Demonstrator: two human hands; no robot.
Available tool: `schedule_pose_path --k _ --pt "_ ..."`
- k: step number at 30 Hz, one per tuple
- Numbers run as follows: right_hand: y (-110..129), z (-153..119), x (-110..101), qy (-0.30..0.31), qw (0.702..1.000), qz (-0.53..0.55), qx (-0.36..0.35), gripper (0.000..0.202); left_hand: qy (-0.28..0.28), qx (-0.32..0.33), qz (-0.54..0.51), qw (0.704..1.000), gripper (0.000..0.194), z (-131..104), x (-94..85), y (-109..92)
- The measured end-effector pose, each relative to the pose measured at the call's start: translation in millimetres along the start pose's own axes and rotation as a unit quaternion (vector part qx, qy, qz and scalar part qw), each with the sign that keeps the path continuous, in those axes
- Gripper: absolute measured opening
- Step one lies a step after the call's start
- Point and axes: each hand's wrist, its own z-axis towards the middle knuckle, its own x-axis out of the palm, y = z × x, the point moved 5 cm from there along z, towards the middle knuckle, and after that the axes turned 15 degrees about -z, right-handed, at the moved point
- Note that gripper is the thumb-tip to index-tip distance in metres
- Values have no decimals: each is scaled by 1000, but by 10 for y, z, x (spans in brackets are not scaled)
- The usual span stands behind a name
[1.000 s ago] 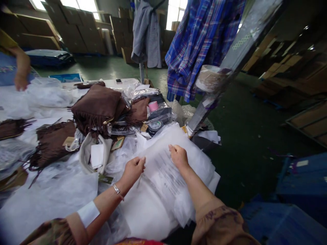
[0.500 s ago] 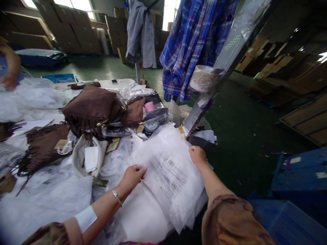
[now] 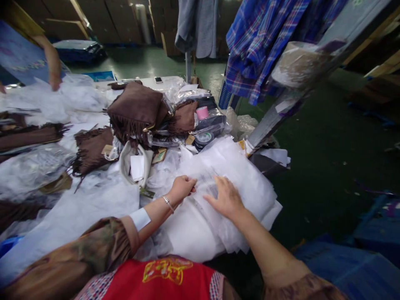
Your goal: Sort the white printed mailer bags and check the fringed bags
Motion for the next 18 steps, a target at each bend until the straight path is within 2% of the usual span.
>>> schedule_pose_path --k 2,4,6,8,10,12,15,18 --pt "366 -154 84 25 1000 -8 -14 78 2 -4 -20 1000 21 -26 29 -60" --pt "453 -207 138 33 999 -8 11 62 9 -7 -40 999 19 -83 32 -117" --pt "314 -173 147 40 998 15 52 44 20 -5 -58 998 20 -169 -6 -134" --pt "75 -110 108 45 994 36 90 35 21 5 -68 997 24 -271 -92 -84" --pt "-137 -72 41 42 991 41 118 29 3 21 -65 998 28 -366 -200 36" --pt "-244 -73 -14 40 990 38 131 27 -26 26 -59 998 28 -432 -278 199" --pt "-201 -118 -33 43 990 34 133 25 -44 -4 -80 996 25 -447 -259 408" --pt "-47 -150 -15 46 991 29 119 23 -48 -34 -113 992 27 -396 -157 447"
